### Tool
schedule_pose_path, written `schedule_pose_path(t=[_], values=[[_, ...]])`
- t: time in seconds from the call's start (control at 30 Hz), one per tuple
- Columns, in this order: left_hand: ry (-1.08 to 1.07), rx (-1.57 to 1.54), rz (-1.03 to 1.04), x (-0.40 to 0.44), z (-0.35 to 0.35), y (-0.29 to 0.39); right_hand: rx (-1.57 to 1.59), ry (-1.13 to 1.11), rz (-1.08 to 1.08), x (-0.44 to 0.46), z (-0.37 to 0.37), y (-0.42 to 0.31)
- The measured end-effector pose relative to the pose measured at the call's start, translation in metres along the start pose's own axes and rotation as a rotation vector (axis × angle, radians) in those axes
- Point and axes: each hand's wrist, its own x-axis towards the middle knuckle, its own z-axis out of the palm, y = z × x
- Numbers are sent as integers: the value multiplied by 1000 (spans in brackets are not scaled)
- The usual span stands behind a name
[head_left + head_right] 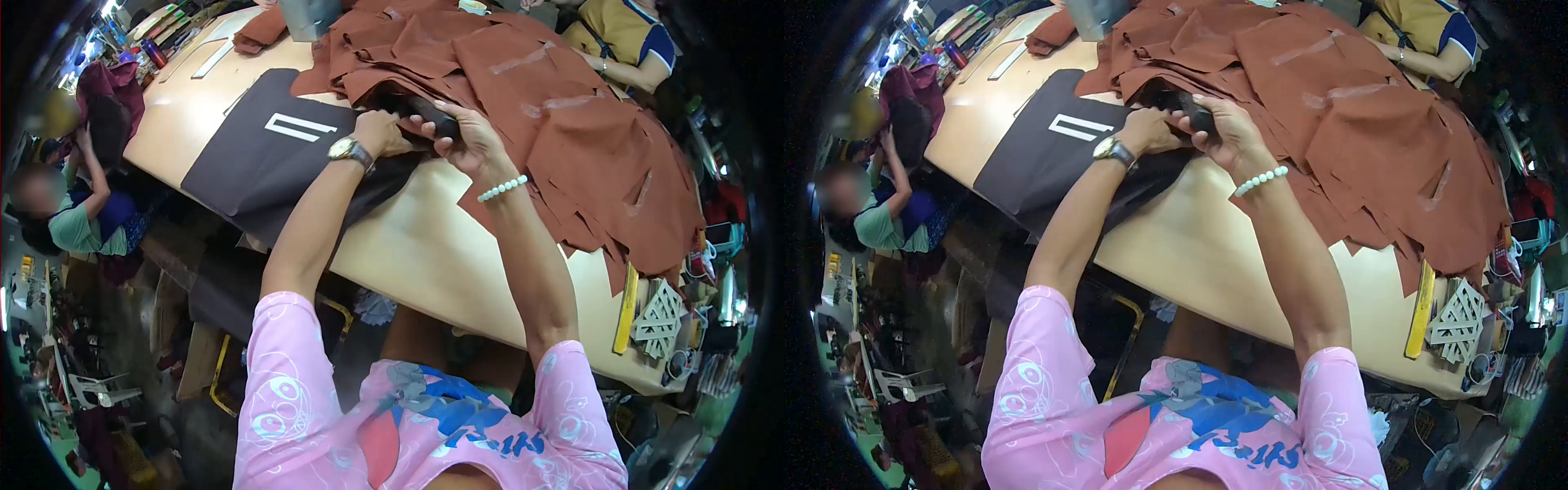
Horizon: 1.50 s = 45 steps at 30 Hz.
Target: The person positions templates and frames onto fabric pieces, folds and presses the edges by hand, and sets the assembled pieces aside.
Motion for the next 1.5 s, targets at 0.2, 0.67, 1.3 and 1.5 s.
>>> schedule_pose_path(t=[0.2,0.67,1.3,1.5], values=[[125,-109,-144,-101,-7,-23,-356,277,-164,19,24,37],[62,-287,-327,-164,13,-60,-296,259,-60,39,41,64],[556,-375,-945,-358,193,-53,-1762,36,-607,-140,-32,169],[202,-4,-1123,-391,282,-130,-2101,136,-737,-163,-38,184]])
